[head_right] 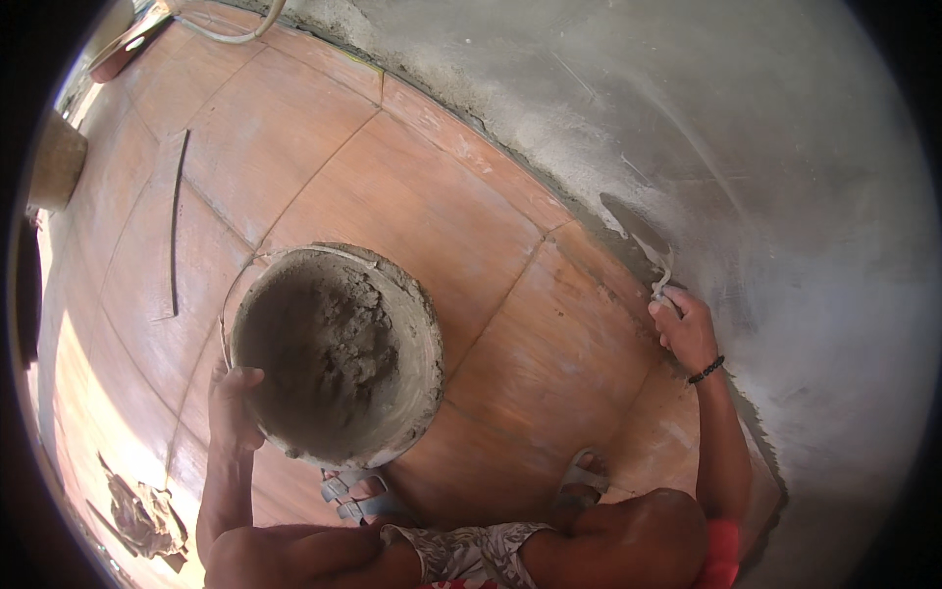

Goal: The person scoops cement from a bucket using a trowel and applies it to the floor along a wall base. The person repeatedly transfers material from the bucket to the floor, smoothing the cement into the gap between the wall and the tiled surface.

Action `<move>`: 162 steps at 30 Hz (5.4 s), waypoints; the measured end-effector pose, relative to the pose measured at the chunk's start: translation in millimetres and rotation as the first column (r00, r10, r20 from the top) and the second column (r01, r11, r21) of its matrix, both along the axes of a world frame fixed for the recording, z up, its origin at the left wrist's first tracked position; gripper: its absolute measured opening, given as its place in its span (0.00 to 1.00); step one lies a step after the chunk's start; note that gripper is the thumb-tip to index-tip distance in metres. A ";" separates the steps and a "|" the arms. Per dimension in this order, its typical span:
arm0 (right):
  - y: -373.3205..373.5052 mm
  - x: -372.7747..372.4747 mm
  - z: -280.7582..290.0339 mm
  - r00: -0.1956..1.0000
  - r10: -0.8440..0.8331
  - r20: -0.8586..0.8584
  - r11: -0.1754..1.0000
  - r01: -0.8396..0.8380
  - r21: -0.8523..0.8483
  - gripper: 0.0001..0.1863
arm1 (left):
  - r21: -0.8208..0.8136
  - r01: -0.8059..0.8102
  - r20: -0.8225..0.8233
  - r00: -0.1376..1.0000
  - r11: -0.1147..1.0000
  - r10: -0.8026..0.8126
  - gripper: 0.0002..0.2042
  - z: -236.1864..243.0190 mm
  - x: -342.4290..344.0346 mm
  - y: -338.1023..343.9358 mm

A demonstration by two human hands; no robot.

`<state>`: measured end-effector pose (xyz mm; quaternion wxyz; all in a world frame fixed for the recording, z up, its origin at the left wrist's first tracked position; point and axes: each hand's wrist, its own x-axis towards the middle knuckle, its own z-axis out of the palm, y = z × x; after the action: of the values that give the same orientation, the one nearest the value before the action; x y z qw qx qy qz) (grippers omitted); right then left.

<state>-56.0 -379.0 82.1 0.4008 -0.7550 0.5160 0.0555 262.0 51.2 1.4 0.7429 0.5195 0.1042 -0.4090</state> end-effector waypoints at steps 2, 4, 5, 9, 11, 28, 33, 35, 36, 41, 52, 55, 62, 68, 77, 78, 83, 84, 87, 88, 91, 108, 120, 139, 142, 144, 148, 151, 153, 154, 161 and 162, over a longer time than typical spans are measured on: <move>18.2 -6.4 8.7 0.981 0.170 -0.090 0.977 -0.180 -0.117 0.19 | -0.040 0.024 -0.007 1.000 0.999 -0.025 0.26 -3.9 3.5 -1.7; 29.7 -5.1 -3.8 0.919 0.334 -0.209 0.912 -0.371 -0.172 0.18 | -0.075 0.027 -0.002 1.000 0.997 -0.027 0.26 0.9 4.3 -5.5; 29.4 -5.6 -14.7 0.907 0.350 -0.233 0.899 -0.395 -0.189 0.18 | -0.057 0.014 0.012 1.000 0.998 -0.013 0.26 5.0 4.3 -6.5; -18.9 -6.5 -24.6 0.988 0.103 -0.119 0.967 -0.128 -0.219 0.15 | -0.019 0.010 0.036 0.999 1.000 -0.010 0.27 9.7 6.2 -14.9; -19.4 -9.5 6.4 0.990 -0.059 -0.131 0.988 0.039 -0.147 0.14 | -0.024 0.009 0.044 0.999 1.000 -0.008 0.27 12.9 9.8 -20.6; 130.8 102.3 127.7 0.568 0.637 -0.522 0.628 -0.774 -0.076 0.18 | -0.149 0.274 0.044 0.962 0.950 -0.270 0.28 3.4 58.3 -24.7; 158.9 158.0 119.0 0.279 0.705 -0.652 0.344 -0.939 -0.030 0.21 | -0.131 0.336 0.140 0.938 0.933 -0.318 0.26 1.3 48.4 -36.0; 155.0 166.0 102.8 0.236 0.725 -0.647 0.255 -0.965 -0.066 0.21 | -0.081 0.325 0.208 0.930 0.942 -0.303 0.23 4.6 40.7 -39.2; 151.7 171.0 96.3 0.216 0.745 -0.632 0.220 -0.973 -0.073 0.21 | -0.050 0.311 0.250 0.924 0.949 -0.290 0.21 8.0 36.5 -41.7; 154.3 194.3 89.3 0.188 0.778 -0.599 0.125 -0.982 -0.145 0.20 | 0.066 0.343 0.384 0.858 0.937 -0.341 0.18 14.0 30.3 -44.1; 125.5 194.8 81.9 0.195 0.721 -0.665 0.132 -0.981 -0.144 0.17 | 0.103 0.420 0.446 0.791 0.902 -0.419 0.16 27.1 30.1 -47.2; 118.2 204.5 59.2 0.154 0.731 -0.665 -0.003 -0.974 -0.229 0.15 | 0.088 0.416 0.495 0.770 0.905 -0.402 0.16 19.5 27.4 -53.6; 146.3 192.9 -14.4 -0.088 0.805 -0.587 -0.189 -0.975 -0.113 0.17 | 0.129 0.490 0.488 0.726 0.862 -0.485 0.17 23.8 30.7 -60.4; 153.8 186.0 -9.2 -0.080 0.849 -0.522 -0.101 -0.995 -0.012 0.18 | 0.099 0.346 0.486 0.801 0.933 -0.349 0.14 15.5 25.4 -63.4; 158.1 195.2 -3.2 -0.066 0.911 -0.406 -0.088 -0.995 -0.037 0.21 | 0.148 0.289 0.481 0.814 0.946 -0.324 0.15 21.9 21.7 -65.3; 158.0 193.7 -3.3 -0.071 0.911 -0.407 -0.096 -0.995 -0.041 0.21 | 0.148 0.279 0.496 0.809 0.949 -0.315 0.15 21.2 20.9 -65.2; 154.5 182.9 -1.1 -0.041 0.920 -0.391 -0.082 -0.993 -0.088 0.20 | 0.138 0.245 0.431 0.857 0.959 -0.281 0.16 22.3 26.9 -60.3; 155.2 183.4 3.5 -0.030 0.925 -0.379 -0.071 -0.993 -0.093 0.19 | 0.141 0.251 0.411 0.865 0.958 -0.287 0.16 21.9 27.8 -59.1; 154.9 182.2 7.0 -0.008 0.935 -0.355 -0.045 -0.994 -0.097 0.19 | 0.133 0.274 0.384 0.872 0.952 -0.304 0.17 14.4 28.3 -54.9; 154.2 181.7 6.8 -0.002 0.937 -0.348 -0.038 -0.995 -0.097 0.19 | 0.070 0.254 0.316 0.912 0.965 -0.263 0.18 11.9 28.3 -52.5; 152.5 181.3 0.9 0.056 0.963 -0.263 0.024 -0.992 -0.121 0.22 | -0.072 0.170 0.127 0.979 0.983 -0.160 0.22 6.7 31.0 -41.4; 125.1 100.6 -58.7 0.765 0.631 0.132 0.776 -0.625 -0.090 0.14 | -0.184 -0.040 -0.019 0.999 0.982 0.038 0.28 -28.1 15.2 5.8; 47.3 64.0 -76.7 0.979 0.181 -0.096 0.983 -0.184 -0.022 0.13 | -0.081 -0.059 0.016 0.998 0.995 0.061 0.28 -26.9 13.1 7.2; 1.8 42.7 -23.9 0.992 -0.039 0.117 0.999 0.036 0.036 0.19 | -0.048 -0.026 0.054 0.998 0.999 0.029 0.27 -29.1 13.7 7.1; 9.2 26.6 -32.8 0.993 0.065 0.103 0.994 -0.056 -0.093 0.18 | -0.054 -0.043 0.041 0.998 0.998 0.045 0.27 -28.8 13.9 8.7; 12.3 22.8 -37.3 0.982 0.187 0.025 0.962 -0.178 -0.206 0.18 | -0.079 -0.059 0.045 0.997 0.995 0.063 0.27 -28.9 12.7 6.7; 20.9 37.1 -51.7 0.960 0.276 -0.051 0.946 -0.281 -0.162 0.17 | -0.047 -0.044 0.064 0.997 0.998 0.047 0.29 -30.4 12.8 9.1; 9.6 56.7 -60.4 0.926 0.366 -0.094 0.920 -0.376 -0.115 0.17 | -0.050 -0.053 0.080 0.995 0.997 0.057 0.29 -29.6 11.2 5.0; 0.2 73.8 -66.7 0.926 0.374 -0.049 0.927 -0.376 -0.020 0.17 | -0.015 -0.066 0.077 0.995 0.998 0.067 0.30 -29.2 10.7 6.3; -9.3 83.5 -64.0 0.965 0.263 -0.017 0.964 -0.262 0.043 0.17 | -0.017 -0.055 0.064 0.996 0.998 0.056 0.30 -30.0 11.8 6.5; -30.3 97.9 -16.0 1.000 0.028 0.006 0.988 -0.028 0.149 0.18 | -0.023 -0.062 0.061 0.996 0.998 0.063 0.33 -26.5 12.6 5.0; -27.6 92.7 -10.6 1.000 0.025 0.003 0.993 -0.025 0.114 0.18 | -0.024 -0.066 0.071 0.995 0.998 0.067 0.33 -25.6 12.7 4.9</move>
<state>36.7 -406.6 71.5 0.4429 -0.7373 0.5022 0.0893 274.7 56.1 -24.2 0.7651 0.5219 0.0902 -0.3662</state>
